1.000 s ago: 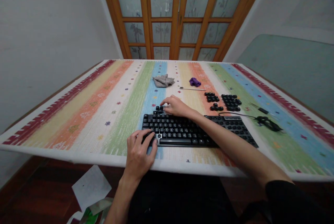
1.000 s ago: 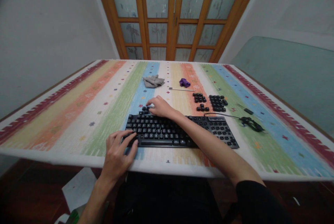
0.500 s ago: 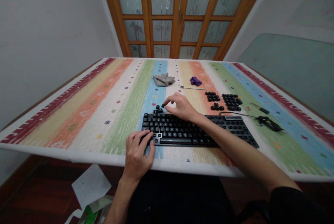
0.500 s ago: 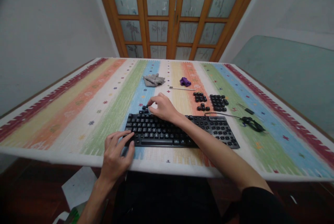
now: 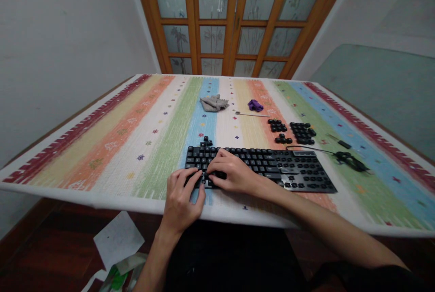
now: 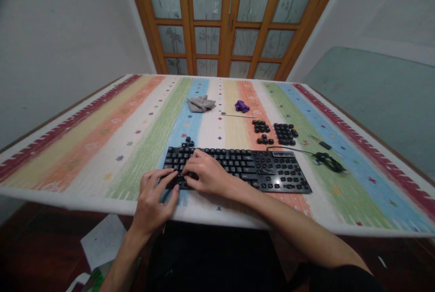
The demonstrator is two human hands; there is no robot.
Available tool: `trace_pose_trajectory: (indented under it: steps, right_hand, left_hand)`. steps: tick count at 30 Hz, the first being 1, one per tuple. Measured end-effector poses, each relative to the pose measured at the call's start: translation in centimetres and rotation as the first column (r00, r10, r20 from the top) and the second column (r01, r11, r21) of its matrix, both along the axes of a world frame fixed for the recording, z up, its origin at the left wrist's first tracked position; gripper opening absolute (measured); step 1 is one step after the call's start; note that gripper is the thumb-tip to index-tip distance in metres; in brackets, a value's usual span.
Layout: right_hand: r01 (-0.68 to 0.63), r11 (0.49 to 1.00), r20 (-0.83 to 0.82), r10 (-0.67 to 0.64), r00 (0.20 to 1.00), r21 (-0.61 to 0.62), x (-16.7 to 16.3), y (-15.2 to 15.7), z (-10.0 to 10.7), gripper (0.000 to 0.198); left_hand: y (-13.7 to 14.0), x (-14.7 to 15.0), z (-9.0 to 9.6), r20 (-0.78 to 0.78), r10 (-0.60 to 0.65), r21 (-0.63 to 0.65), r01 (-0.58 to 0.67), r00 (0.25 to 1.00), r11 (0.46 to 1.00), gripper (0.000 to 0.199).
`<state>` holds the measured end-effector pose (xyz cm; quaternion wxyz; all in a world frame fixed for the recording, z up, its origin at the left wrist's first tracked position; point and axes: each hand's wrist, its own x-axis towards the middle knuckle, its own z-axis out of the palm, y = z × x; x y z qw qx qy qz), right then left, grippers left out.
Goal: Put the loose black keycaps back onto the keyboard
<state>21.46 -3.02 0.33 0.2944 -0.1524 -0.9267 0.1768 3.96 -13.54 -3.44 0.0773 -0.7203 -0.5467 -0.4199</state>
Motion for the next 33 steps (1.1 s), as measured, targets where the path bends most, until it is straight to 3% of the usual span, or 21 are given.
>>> trace_pose_trajectory:
  steps: [6, 14, 27, 33]
  right_hand:
    - [0.034, 0.993, 0.080, -0.044, 0.996, 0.115, -0.1, -0.5, 0.0, 0.011]
    - [0.048, 0.995, 0.063, -0.054, 0.997, 0.089, 0.1, -0.9, -0.4, 0.016]
    - [0.127, 0.981, 0.087, -0.140, 0.986, 0.148, 0.0, -1.6, -0.3, 0.019]
    - [0.113, 0.974, 0.104, -0.135, 0.985, 0.197, 0.0, -1.7, -0.5, 0.017]
  left_hand:
    - [0.0, 0.1, 0.0, -0.021, -0.020, -0.029, 0.020, 1.000, 0.999, 0.029]
    - [0.0, 0.2, 0.1, -0.044, -0.021, -0.034, 0.019, 0.999, 0.999, 0.029]
    - [-0.1, 0.2, -0.1, -0.071, -0.010, -0.048, 0.007, 0.997, 0.999, 0.033]
    - [0.1, 0.1, -0.1, -0.068, -0.032, -0.053, 0.028, 0.997, 0.998, 0.026]
